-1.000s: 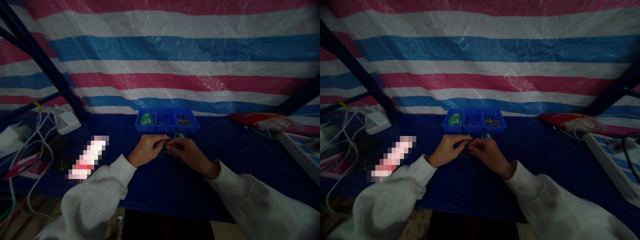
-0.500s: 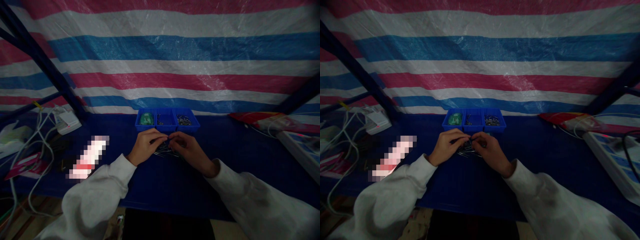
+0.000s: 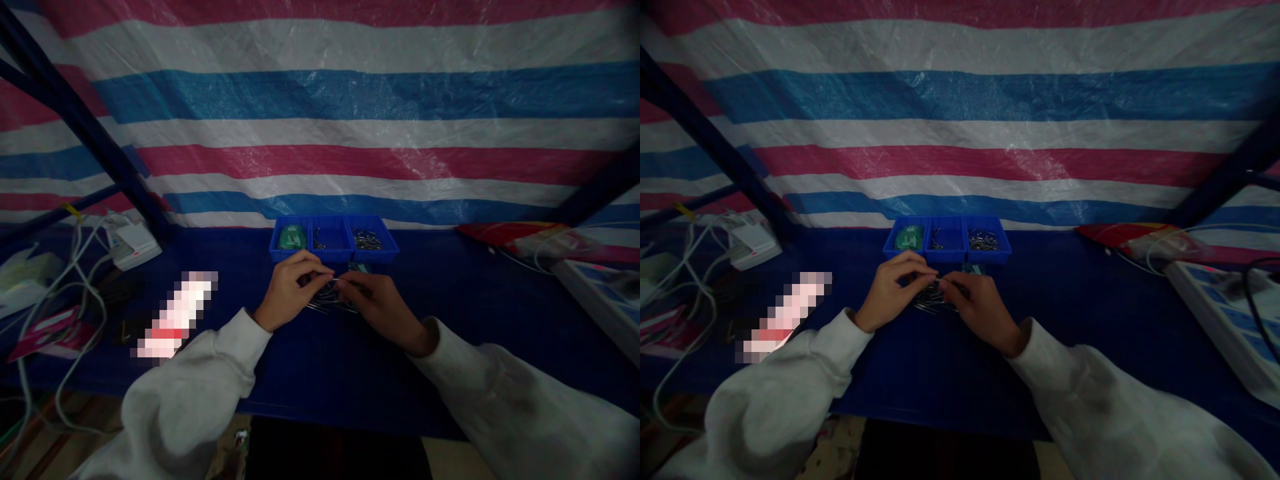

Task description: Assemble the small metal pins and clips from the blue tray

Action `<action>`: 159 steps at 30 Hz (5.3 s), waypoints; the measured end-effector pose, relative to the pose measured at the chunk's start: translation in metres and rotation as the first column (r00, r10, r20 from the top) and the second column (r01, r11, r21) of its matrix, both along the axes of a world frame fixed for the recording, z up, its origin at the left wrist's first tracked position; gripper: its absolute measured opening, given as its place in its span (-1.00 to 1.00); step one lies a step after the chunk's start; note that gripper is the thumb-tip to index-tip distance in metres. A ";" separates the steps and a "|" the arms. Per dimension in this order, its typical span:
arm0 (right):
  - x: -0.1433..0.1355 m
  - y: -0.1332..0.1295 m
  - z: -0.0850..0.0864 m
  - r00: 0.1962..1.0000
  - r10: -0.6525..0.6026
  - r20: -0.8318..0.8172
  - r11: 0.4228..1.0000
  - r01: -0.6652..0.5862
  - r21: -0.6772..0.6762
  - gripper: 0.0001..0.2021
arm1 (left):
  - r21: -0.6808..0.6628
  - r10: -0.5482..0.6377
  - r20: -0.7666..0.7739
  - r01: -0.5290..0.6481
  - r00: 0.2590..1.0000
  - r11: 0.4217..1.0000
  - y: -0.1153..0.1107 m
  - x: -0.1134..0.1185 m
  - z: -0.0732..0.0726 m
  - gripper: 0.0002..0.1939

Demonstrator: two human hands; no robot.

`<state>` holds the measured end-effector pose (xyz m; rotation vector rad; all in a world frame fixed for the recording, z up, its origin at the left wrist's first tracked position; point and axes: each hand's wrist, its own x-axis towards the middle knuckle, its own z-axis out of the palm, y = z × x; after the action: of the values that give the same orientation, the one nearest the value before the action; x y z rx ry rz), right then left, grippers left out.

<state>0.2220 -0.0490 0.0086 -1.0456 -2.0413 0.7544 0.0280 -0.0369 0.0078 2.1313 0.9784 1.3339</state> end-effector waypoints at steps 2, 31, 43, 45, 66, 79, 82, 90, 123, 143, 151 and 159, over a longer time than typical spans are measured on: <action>0.000 -0.001 0.000 0.998 -0.027 0.057 0.994 0.021 0.108 -0.71 | -0.016 -0.010 -0.036 0.010 0.999 1.000 0.000 0.000 0.001 -0.89; -0.002 0.003 -0.002 0.988 0.112 -0.107 0.974 -0.131 -0.183 -0.72 | -0.181 0.077 0.063 -0.064 0.995 0.981 -0.004 0.006 -0.004 -0.79; 0.024 0.039 0.004 0.839 -0.362 -0.405 0.873 0.152 -0.463 -0.69 | -0.071 0.149 0.105 -0.142 0.983 0.987 0.000 0.007 -0.007 -0.52; 0.028 0.043 0.005 0.806 -0.389 -0.446 0.859 0.144 -0.491 -0.66 | -0.059 0.136 0.061 -0.132 0.989 0.989 -0.001 0.007 -0.005 -0.59; -0.010 -0.004 -0.030 0.777 -0.045 0.628 0.849 -0.301 0.434 -0.85 | 0.020 0.203 -0.390 -0.212 0.898 0.977 0.003 -0.001 -0.008 -0.69; -0.009 -0.006 -0.027 0.716 -0.123 0.687 0.838 -0.295 0.458 -0.93 | 0.034 0.173 -0.358 -0.173 0.918 0.984 0.001 -0.002 -0.009 -0.72; -0.015 -0.007 -0.027 0.733 -0.125 0.669 0.844 -0.275 0.460 -0.85 | 0.080 0.209 -0.324 -0.193 0.923 0.978 0.002 -0.002 -0.007 -0.70; -0.030 -0.008 -0.016 0.634 -0.177 0.753 0.805 -0.347 0.481 -0.80 | 0.133 0.258 -0.219 -0.234 0.941 0.963 0.002 -0.001 -0.005 -0.71; -0.003 0.009 -0.014 0.873 -0.062 -0.483 0.933 -0.121 -0.340 -0.64 | 0.126 0.032 -0.248 -0.001 0.968 0.992 -0.003 -0.005 0.003 -0.74; 0.002 0.012 -0.012 0.993 -0.064 -0.098 0.997 0.058 -0.059 -0.89 | 0.077 0.041 -0.251 -0.022 0.967 0.997 -0.001 -0.003 -0.001 -0.82; 0.002 0.007 -0.005 0.995 -0.019 0.098 1.000 0.019 0.002 -0.80 | 0.110 0.042 -0.191 -0.021 0.981 0.994 0.000 -0.003 -0.003 -0.81; -0.001 0.005 -0.008 0.999 0.019 0.042 0.999 -0.017 -0.041 -0.73 | 0.173 -0.039 -0.278 0.090 0.960 0.981 0.000 -0.004 -0.011 -0.84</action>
<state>0.2208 -0.0442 0.0004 -1.0751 -2.0818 0.7921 0.0245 -0.0365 -0.0030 2.5179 0.9077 1.1573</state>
